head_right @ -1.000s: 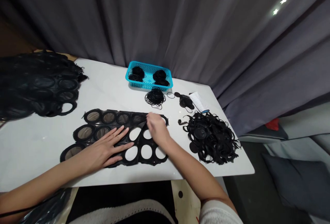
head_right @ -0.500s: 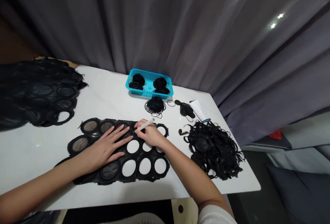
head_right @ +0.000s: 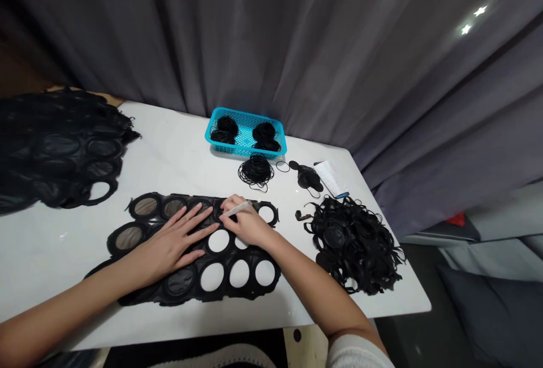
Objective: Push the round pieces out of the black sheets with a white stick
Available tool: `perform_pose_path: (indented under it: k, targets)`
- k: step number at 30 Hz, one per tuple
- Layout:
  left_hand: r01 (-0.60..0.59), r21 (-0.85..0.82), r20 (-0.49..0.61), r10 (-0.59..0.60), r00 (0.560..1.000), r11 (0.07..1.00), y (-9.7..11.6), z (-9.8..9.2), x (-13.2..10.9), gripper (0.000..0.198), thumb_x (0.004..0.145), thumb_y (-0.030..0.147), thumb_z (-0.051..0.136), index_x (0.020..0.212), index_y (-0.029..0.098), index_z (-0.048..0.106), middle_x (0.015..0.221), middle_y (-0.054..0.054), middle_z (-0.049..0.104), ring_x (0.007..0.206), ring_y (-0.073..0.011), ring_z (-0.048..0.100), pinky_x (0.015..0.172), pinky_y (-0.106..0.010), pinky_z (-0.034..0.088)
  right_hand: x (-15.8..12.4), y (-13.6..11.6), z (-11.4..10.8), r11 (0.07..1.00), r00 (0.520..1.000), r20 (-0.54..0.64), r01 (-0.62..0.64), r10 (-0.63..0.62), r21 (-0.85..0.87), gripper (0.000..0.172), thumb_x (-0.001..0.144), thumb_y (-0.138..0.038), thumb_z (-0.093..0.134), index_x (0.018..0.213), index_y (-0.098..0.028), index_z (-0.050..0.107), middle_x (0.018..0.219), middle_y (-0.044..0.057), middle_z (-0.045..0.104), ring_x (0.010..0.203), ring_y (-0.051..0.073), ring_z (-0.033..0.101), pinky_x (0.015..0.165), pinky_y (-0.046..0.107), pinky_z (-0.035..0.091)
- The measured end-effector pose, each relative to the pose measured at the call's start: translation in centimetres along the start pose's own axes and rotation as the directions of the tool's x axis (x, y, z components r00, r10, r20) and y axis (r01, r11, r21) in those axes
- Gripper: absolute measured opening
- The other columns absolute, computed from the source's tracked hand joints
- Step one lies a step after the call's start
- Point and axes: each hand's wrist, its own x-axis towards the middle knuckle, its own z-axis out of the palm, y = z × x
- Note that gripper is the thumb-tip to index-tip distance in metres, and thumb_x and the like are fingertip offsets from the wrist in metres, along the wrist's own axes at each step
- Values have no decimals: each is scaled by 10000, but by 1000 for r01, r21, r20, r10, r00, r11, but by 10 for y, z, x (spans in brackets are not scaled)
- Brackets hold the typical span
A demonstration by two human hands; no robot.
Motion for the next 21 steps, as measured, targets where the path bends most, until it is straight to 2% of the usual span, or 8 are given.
perform_pose_path:
  k: [3,6,9,11,12,14,17,21]
  targets:
    - [2,-19,-14,-2,1000,1000,1,1,0,521,1028,488,492,1522,328,449,1654,-81,312,1519,-341,289,1203,-564,300,-5,-2,16,978,997,-33,56,-63,-199,112,986,-145,486,973,-204,580,1130,105,604,1047,237,532,946,388,465]
    - [13,-26,-9,-13,1000,1000,2,1,1,515,1019,492,513,1505,326,476,1662,-106,283,1510,-365,300,1187,-577,320,-1,9,13,958,990,-142,-24,-18,-285,165,957,-101,450,941,-205,577,1013,107,628,952,252,537,887,395,467]
    - [25,-36,7,-24,1000,999,2,-2,1,522,1016,489,526,1509,326,469,1658,-119,286,1507,-380,294,1178,-590,328,9,23,-15,962,907,-405,-203,116,-180,183,963,-142,412,891,-212,565,870,72,609,838,236,555,814,374,462]
    - [7,-49,17,-6,1000,999,0,-5,-2,554,1016,511,520,1527,313,441,1659,-130,277,1510,-371,289,1181,-577,331,16,26,-33,964,846,-504,-250,173,-89,169,966,-185,411,912,-208,570,868,60,618,793,219,565,768,349,455]
    - [2,-52,16,-1,1000,999,-2,-7,-4,578,1017,525,513,1539,296,422,1657,-139,277,1511,-363,288,1185,-567,332,19,24,-37,969,842,-509,-243,181,-56,162,964,-204,419,916,-206,574,878,56,628,772,209,567,748,336,451]
    - [9,-42,-1,-9,1000,999,-8,-9,-12,617,1018,543,496,1551,248,403,1642,-166,302,1507,-353,303,1186,-551,343,25,16,-32,984,887,-436,-179,151,-23,154,960,-235,444,905,-204,584,893,50,647,758,193,574,740,317,447]
    - [39,-3,-38,-39,999,999,-18,-10,-25,589,1031,527,467,1524,205,446,1614,-185,355,1484,-353,355,1175,-543,370,33,1,-4,999,970,-240,-33,33,4,154,963,-244,462,894,-208,595,929,44,663,829,183,601,793,299,453]
    - [34,23,-43,-33,999,999,-22,-9,-36,536,1043,510,444,1502,235,483,1623,-163,347,1488,-348,349,1180,-553,358,40,-8,27,995,997,-52,59,-55,84,141,965,-237,485,878,-205,590,944,41,668,846,167,607,800,285,457]
